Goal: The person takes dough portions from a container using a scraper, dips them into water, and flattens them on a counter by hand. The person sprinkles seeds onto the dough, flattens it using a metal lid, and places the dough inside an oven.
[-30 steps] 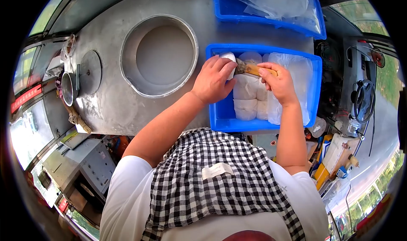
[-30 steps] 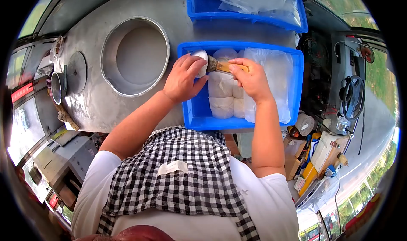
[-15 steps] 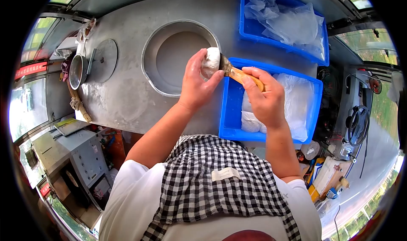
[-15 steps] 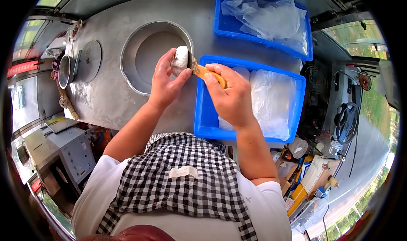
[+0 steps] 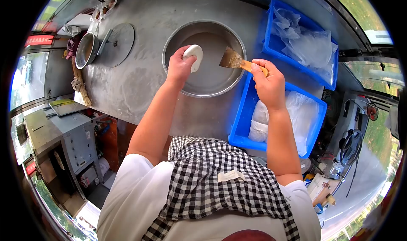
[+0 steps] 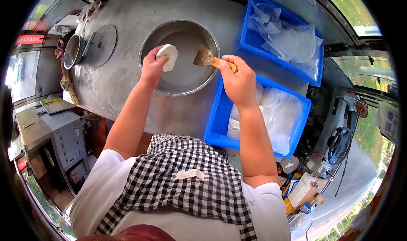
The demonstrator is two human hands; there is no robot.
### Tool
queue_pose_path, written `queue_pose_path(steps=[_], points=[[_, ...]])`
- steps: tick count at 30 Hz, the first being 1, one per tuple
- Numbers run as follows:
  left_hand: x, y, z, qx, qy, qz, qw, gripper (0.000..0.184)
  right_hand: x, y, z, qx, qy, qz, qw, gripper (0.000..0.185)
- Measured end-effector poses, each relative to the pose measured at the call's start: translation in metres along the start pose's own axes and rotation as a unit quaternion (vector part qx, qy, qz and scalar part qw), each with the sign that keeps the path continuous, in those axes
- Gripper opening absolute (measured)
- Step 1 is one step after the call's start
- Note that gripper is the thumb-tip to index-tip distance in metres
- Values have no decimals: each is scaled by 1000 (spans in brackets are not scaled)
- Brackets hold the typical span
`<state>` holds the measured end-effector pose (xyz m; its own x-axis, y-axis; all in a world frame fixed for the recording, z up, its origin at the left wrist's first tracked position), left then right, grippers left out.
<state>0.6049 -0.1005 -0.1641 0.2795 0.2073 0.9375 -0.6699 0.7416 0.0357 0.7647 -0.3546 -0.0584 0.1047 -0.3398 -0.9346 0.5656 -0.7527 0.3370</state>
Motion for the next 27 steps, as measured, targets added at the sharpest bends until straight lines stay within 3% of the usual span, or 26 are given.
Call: queue_pose_path(steps=[2,3,6,7,11,13,15,21,27], points=[[10,2,-7,-8,-130,-255,958,41,1,-6,-14,5,23,46,999,23],[19,-3,-7,-44,-188,-336,922,49,-1,-10,-20,5,34,74,997,23],[3,-12,-12,-154,-230,-590,758,54,-2,-21,-38,9,47,142,989,27],[-2,-11,-15,-168,-186,-587,770,63,0,-25,-43,6,45,158,986,27],[2,1,-20,-81,-141,-509,846,66,10,-49,-58,-41,40,190,980,28],[1,13,-32,-19,-89,-437,895,68,7,-58,-57,-73,23,134,988,27],[1,15,-37,-2,-47,-405,913,64,2,-61,-56,-85,14,83,993,27],[-38,17,-53,13,57,-236,970,65,12,-55,-60,-75,-1,181,981,29],[-28,-1,-39,23,111,-75,991,64,24,-67,-55,-106,-16,70,992,28]])
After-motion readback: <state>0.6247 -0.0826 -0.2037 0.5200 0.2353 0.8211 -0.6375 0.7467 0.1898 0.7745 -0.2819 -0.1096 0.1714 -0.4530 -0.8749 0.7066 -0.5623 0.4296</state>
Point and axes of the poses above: each hand's wrist, its own z-axis away from the middle knuckle, its own y-axis out of the back of the hand, x = y × z, the point moved 6 cm from there along -z, towards the middle knuckle, and after that the axes turned 3 degrees about -x, right-handed, at the moved point
